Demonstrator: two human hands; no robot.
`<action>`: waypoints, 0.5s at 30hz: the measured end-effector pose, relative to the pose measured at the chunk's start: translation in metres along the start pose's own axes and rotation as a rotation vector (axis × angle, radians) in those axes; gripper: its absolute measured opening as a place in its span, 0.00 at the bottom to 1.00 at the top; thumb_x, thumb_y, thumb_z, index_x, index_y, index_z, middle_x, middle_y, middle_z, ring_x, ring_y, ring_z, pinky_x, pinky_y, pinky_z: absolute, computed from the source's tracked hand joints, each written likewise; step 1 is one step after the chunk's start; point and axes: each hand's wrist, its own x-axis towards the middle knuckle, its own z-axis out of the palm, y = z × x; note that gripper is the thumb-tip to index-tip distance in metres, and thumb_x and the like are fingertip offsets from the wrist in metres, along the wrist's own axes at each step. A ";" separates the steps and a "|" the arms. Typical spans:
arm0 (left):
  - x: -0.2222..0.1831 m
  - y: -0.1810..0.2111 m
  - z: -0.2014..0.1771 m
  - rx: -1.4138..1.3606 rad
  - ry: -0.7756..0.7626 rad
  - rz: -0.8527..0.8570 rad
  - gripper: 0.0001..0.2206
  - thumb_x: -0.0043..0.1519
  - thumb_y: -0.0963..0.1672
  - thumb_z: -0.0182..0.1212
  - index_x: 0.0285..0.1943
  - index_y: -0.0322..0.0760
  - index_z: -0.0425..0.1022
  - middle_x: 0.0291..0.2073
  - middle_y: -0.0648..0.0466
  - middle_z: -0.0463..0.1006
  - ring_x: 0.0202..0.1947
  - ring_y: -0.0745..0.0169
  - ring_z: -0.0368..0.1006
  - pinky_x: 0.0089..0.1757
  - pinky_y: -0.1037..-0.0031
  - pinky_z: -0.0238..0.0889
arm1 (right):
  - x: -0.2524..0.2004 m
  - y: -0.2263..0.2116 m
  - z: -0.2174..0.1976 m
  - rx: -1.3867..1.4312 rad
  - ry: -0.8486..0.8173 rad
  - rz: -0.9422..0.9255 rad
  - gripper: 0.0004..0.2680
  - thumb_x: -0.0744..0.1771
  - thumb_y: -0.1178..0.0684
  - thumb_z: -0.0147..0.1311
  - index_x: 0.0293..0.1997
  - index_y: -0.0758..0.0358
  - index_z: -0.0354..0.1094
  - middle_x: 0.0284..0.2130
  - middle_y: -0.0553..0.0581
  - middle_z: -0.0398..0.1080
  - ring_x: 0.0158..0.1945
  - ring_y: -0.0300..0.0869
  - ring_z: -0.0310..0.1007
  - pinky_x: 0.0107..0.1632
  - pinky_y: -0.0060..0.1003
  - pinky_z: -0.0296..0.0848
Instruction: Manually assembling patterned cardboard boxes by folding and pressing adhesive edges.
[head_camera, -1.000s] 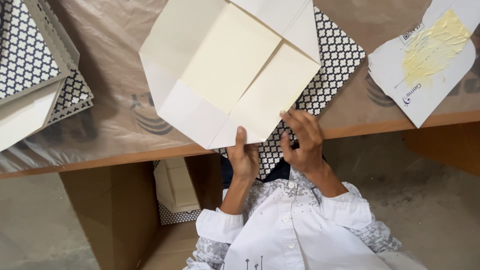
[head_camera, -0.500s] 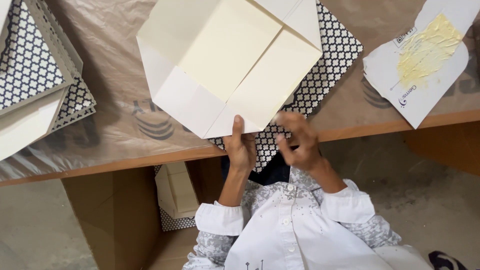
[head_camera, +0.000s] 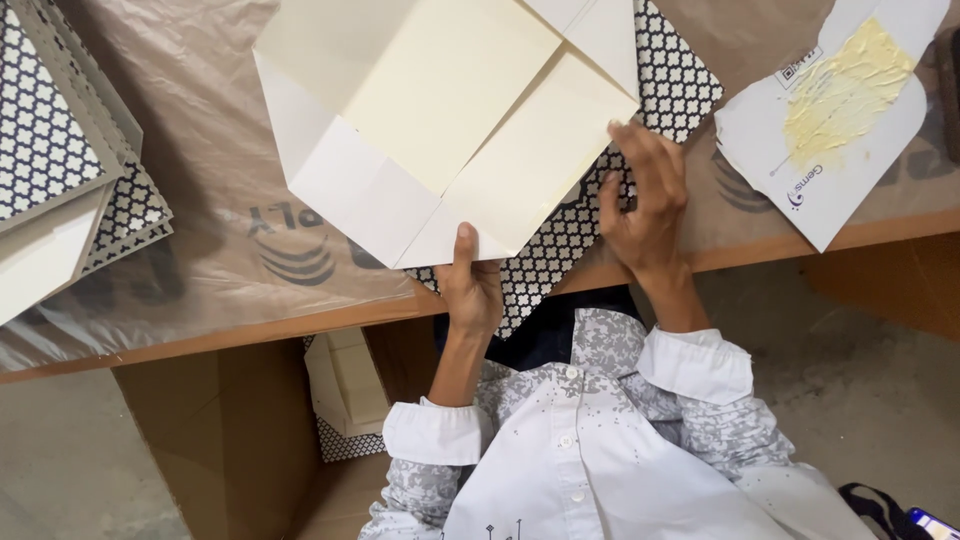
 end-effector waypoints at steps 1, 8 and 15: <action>0.000 0.000 -0.001 0.001 0.002 -0.004 0.24 0.69 0.45 0.58 0.70 0.27 0.57 0.56 0.44 0.73 0.52 0.62 0.76 0.48 0.71 0.77 | -0.001 -0.001 0.000 -0.001 -0.002 0.004 0.18 0.67 0.64 0.51 0.66 0.64 0.65 0.59 0.64 0.71 0.63 0.56 0.70 0.67 0.50 0.66; 0.001 0.003 -0.002 0.046 -0.043 0.001 0.24 0.69 0.46 0.58 0.70 0.26 0.58 0.55 0.44 0.73 0.52 0.62 0.77 0.48 0.71 0.78 | 0.000 0.031 -0.005 -0.232 -0.055 -0.052 0.19 0.68 0.64 0.54 0.69 0.60 0.64 0.64 0.60 0.69 0.62 0.49 0.70 0.64 0.45 0.67; 0.003 0.001 -0.003 0.029 -0.030 -0.003 0.23 0.69 0.46 0.58 0.69 0.27 0.59 0.52 0.45 0.74 0.49 0.65 0.77 0.47 0.73 0.78 | 0.011 0.034 -0.014 -0.378 -0.148 -0.157 0.21 0.66 0.63 0.56 0.68 0.57 0.65 0.61 0.60 0.68 0.61 0.50 0.68 0.60 0.49 0.66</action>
